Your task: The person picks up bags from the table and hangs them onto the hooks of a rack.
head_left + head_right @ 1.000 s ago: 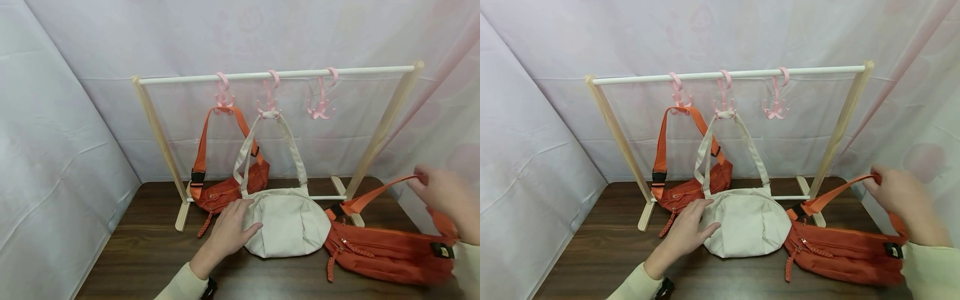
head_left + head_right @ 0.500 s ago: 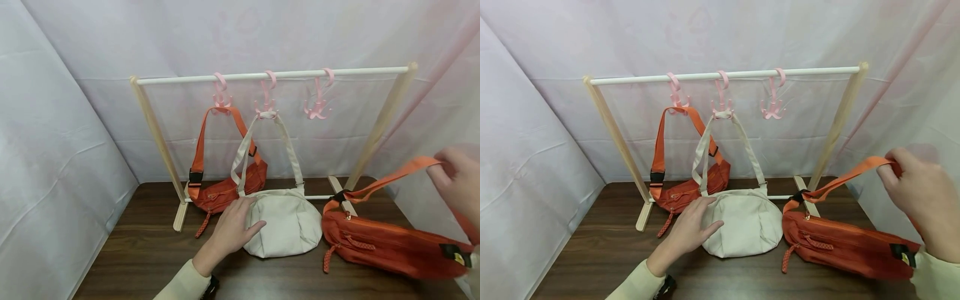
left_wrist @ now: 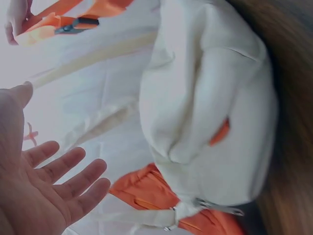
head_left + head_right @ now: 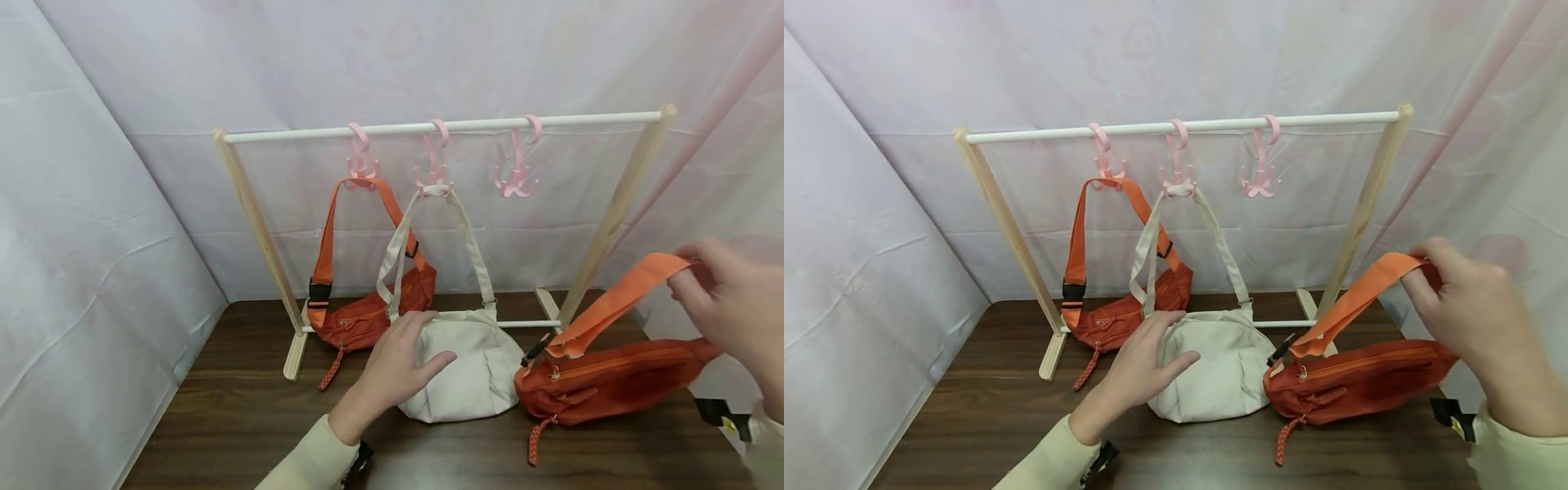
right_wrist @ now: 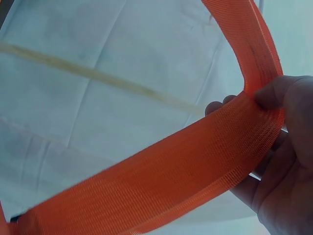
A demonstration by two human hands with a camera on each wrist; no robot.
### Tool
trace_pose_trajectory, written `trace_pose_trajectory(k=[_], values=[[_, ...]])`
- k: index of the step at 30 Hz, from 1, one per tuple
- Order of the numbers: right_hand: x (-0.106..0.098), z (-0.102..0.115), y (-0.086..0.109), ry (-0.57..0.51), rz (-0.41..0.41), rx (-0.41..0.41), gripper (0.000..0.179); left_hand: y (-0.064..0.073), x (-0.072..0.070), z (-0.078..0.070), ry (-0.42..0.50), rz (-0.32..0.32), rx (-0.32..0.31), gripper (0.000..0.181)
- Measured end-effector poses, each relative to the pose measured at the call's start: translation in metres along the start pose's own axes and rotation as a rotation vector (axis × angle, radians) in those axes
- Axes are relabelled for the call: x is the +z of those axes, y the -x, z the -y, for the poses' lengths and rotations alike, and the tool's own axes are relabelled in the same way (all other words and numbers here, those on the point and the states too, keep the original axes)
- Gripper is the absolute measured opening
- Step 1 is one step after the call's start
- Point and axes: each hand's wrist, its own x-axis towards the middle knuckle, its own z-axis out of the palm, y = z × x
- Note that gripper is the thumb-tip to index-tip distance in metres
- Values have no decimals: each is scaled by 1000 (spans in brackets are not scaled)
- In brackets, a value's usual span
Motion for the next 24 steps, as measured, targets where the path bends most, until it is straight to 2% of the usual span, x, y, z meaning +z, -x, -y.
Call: trace_pose_trajectory(k=[8,15,24], values=[[-2,22,-4,53,7,-82,35,-14,2,-26,80,12,1,69],[-2,43,-9,29,23,-81,16,-33,5,-58,193,55,12,74],[1,67,-15,-38,41,-76,15,-55,19,-88,319,62,77,81]])
